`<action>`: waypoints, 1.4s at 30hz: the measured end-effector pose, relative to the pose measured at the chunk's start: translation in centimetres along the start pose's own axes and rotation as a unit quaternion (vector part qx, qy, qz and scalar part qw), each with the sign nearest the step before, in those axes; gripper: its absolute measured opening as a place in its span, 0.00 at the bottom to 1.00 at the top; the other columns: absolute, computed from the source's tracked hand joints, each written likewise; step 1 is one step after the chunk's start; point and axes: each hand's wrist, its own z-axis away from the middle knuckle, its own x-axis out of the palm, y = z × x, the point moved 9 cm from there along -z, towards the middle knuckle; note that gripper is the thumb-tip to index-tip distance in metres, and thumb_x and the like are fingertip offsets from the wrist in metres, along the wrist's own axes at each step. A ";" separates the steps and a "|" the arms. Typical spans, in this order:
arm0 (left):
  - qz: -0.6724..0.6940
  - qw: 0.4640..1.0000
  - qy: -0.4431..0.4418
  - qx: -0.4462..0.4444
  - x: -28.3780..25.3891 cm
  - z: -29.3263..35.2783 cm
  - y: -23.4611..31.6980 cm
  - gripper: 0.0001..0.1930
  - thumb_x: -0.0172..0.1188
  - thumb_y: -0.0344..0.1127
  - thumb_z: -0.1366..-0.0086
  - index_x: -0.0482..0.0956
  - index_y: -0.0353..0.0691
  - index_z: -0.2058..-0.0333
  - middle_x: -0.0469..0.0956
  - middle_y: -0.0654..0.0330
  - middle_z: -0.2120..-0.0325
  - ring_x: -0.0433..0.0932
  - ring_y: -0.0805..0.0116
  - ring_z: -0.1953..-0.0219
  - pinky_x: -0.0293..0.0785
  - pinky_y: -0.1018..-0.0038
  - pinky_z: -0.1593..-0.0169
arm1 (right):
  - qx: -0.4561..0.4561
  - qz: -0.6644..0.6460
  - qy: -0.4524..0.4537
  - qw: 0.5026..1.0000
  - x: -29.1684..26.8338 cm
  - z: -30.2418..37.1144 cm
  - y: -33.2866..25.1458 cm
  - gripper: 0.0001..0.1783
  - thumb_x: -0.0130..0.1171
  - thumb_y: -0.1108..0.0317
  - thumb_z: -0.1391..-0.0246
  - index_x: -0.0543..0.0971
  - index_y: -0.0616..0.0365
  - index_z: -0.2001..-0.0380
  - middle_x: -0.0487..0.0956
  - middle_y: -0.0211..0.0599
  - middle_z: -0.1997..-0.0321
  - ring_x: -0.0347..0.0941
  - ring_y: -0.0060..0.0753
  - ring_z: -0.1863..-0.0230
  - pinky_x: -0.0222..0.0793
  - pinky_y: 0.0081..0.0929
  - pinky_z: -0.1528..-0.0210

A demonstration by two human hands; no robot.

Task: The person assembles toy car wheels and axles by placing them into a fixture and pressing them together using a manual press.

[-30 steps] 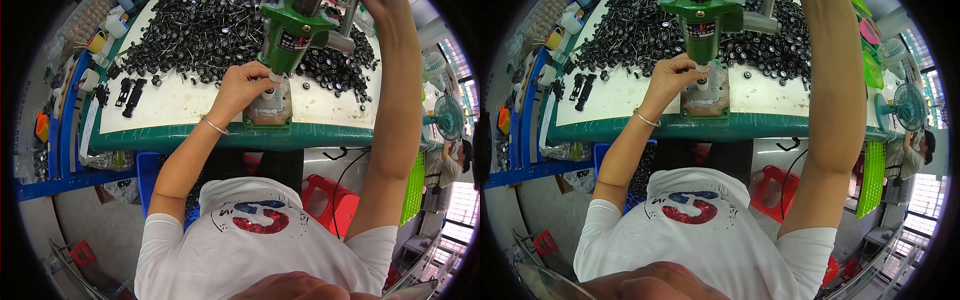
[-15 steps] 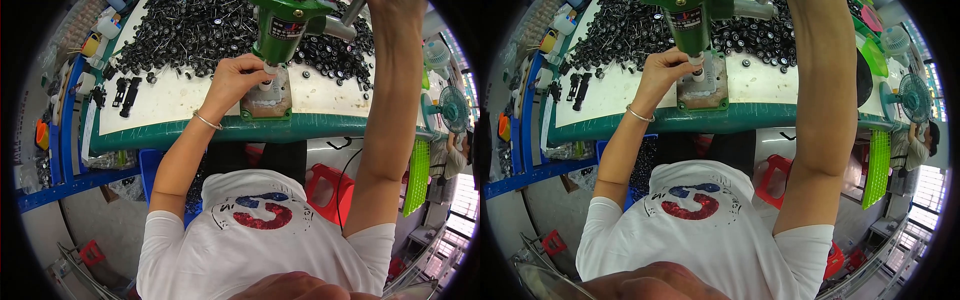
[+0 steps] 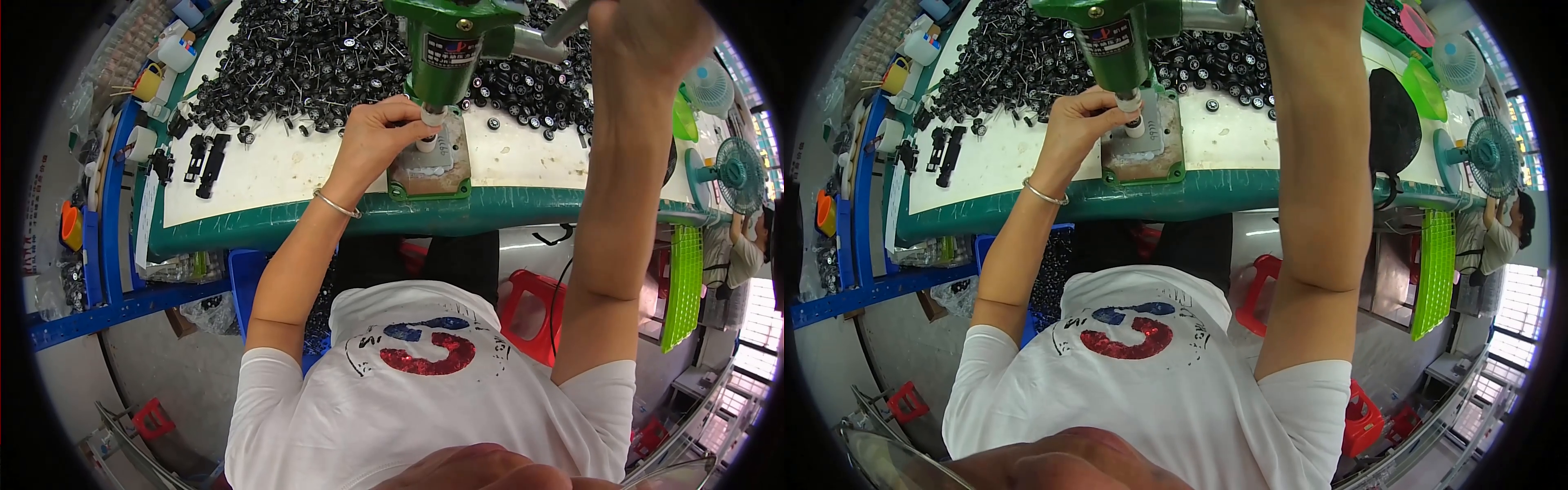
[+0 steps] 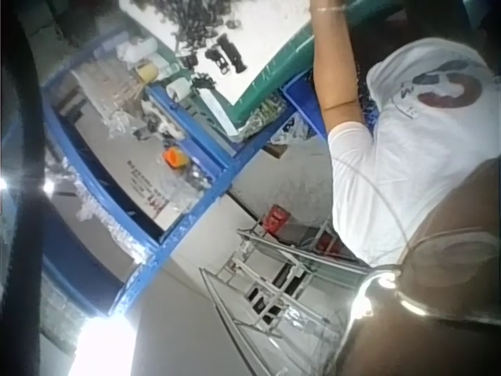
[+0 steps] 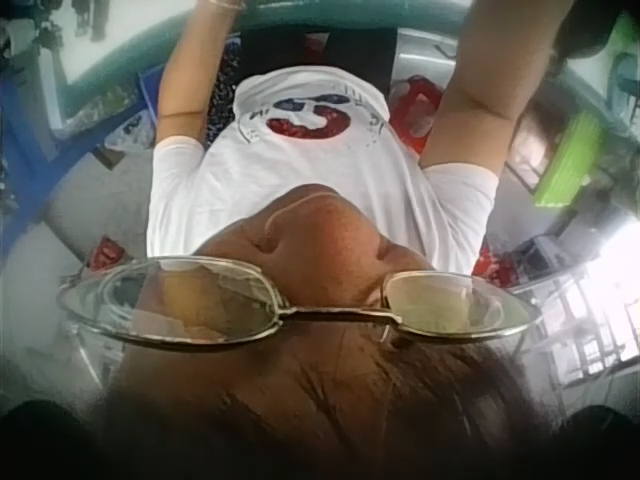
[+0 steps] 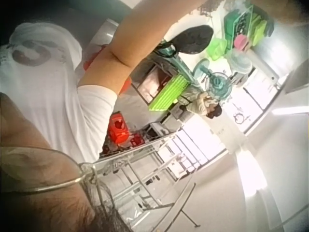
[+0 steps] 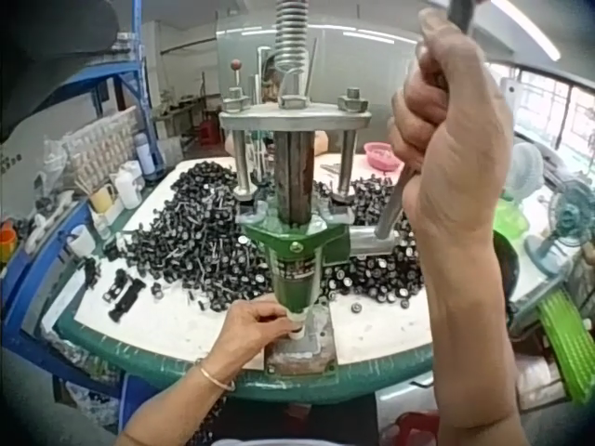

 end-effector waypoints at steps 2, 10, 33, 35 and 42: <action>0.010 1.000 0.005 -0.003 -0.1 0.1 -0.1 0.07 0.66 0.27 0.48 0.84 0.32 0.70 0.77 0.66 0.74 0.73 0.79 0.72 0.69 0.81 0.67 | -0.041 0.003 -0.014 0.999 0.4 0.3 -1.0 0.13 0.54 0.59 0.39 0.71 0.52 0.74 0.58 0.15 0.87 0.48 0.09 0.89 0.43 0.13 0.90; 0.060 0.997 0.047 -0.015 -0.4 1.0 0.2 0.16 0.68 0.24 0.52 0.82 0.35 0.61 0.78 0.66 0.74 0.74 0.80 0.70 0.71 0.82 0.65 | -0.019 -0.136 -0.007 0.990 -0.3 1.9 -1.7 0.15 0.42 0.63 0.42 0.65 0.56 0.81 0.51 0.24 0.89 0.42 0.14 0.90 0.37 0.20 0.90; 0.289 0.926 0.158 -0.183 -10.4 5.4 -7.5 0.12 0.58 0.30 0.43 0.75 0.38 0.59 0.75 0.64 0.73 0.77 0.70 0.69 0.76 0.75 0.63 | 0.383 0.037 0.010 0.923 -5.8 8.5 13.9 0.20 0.50 0.55 0.39 0.76 0.60 0.56 0.77 0.31 0.62 0.70 0.22 0.65 0.67 0.23 0.62; 0.177 0.951 0.143 -0.210 -10.4 4.9 -7.6 0.12 0.61 0.30 0.44 0.78 0.37 0.60 0.76 0.64 0.74 0.76 0.72 0.70 0.75 0.77 0.64 | 0.429 0.177 -0.093 0.881 -8.9 14.6 15.4 0.13 0.53 0.61 0.42 0.79 0.56 0.59 0.78 0.30 0.70 0.72 0.20 0.73 0.68 0.18 0.72; -0.322 0.939 0.117 -0.014 -10.2 3.8 -4.2 0.10 0.66 0.31 0.47 0.82 0.35 0.65 0.78 0.64 0.69 0.73 0.76 0.73 0.71 0.77 0.66 | 0.358 0.384 -0.353 0.774 -5.2 25.0 14.1 0.12 0.61 0.65 0.49 0.78 0.56 0.61 0.75 0.37 0.61 0.75 0.35 0.67 0.70 0.31 0.65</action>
